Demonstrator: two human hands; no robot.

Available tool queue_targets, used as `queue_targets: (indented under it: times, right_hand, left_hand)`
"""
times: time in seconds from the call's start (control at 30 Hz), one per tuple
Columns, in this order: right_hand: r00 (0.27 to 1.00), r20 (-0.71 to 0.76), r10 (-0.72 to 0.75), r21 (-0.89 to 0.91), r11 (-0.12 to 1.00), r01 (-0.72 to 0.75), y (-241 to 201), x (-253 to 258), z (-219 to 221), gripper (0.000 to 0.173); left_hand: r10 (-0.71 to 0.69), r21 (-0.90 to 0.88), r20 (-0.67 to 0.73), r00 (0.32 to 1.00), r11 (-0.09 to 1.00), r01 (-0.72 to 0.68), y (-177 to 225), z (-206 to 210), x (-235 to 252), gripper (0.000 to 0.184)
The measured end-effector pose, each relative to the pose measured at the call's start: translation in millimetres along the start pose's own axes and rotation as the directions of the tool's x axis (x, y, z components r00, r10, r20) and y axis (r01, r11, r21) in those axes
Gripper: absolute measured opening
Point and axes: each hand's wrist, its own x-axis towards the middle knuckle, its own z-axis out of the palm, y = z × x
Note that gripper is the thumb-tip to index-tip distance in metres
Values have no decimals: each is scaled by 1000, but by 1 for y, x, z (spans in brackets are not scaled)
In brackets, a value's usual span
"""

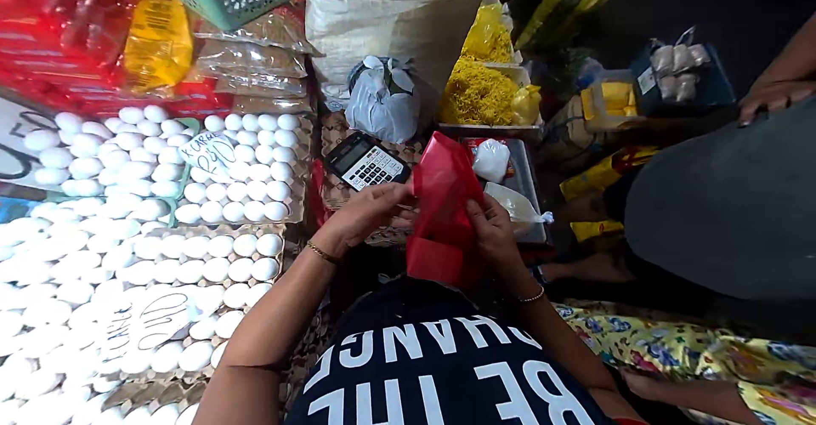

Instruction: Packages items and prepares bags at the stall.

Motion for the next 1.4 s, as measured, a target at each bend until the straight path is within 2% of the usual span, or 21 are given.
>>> queue_targets:
  times: [0.07,0.17,0.23,0.33,0.47,0.6,0.63,0.7,0.8,0.97,1.07,1.27,1.4]
  right_hand:
    - [999,-3,-47,-75,996,47,5,-1,0,15]
    - [992,-34,-120,-235,966,109,12,-5,0,17]
    - [982,-56,-182,-340,928,153,18,-6,0,21]
    - [977,-60,-203,-434,887,158,24,-10,-3,25]
    - [971,-80,-225,-505,849,155,32,-9,-10,28]
    - [980,-74,-185,-550,827,115,39,-6,-11,30]
    - [979,-71,-191,-567,816,118,40,-6,-11,36]
    - [964,-74,-257,-617,771,158,41,-5,-9,51]
    - [923,-72,-378,-668,705,237,37,-3,-3,51]
    - [938,21,-345,-550,780,299,28,-6,13,42]
    - [947,97,-307,-489,814,313,27,-9,18,38]
    - [959,264,-102,-264,949,174,18,-9,27,39]
    - [944,326,-60,-129,986,107,16,-5,33,33]
  left_hand:
    - [-13,8,30,999,1000,13,-1,6,6,33]
    - [95,-64,6,995,993,-95,-10,11,11,36]
    - [170,35,-35,985,985,-169,-14,17,12,22]
    - [185,136,-59,981,975,-176,-17,22,11,7]
    - [183,262,-107,977,953,-150,-12,11,7,12]
    - [194,408,-105,975,903,-136,-17,1,4,11]
    - [196,421,-102,975,897,-136,-18,0,4,11]
    - [183,424,-109,977,898,-121,-22,-1,3,10]
    - [159,371,-127,979,923,-102,-29,2,3,10]
    - [104,285,-155,982,957,-56,-36,13,3,9]
    - [118,235,-175,977,969,-75,-38,15,4,8]
    - [102,102,-185,977,991,-84,-38,22,2,8]
    - [91,58,-182,979,995,-81,-44,28,4,12]
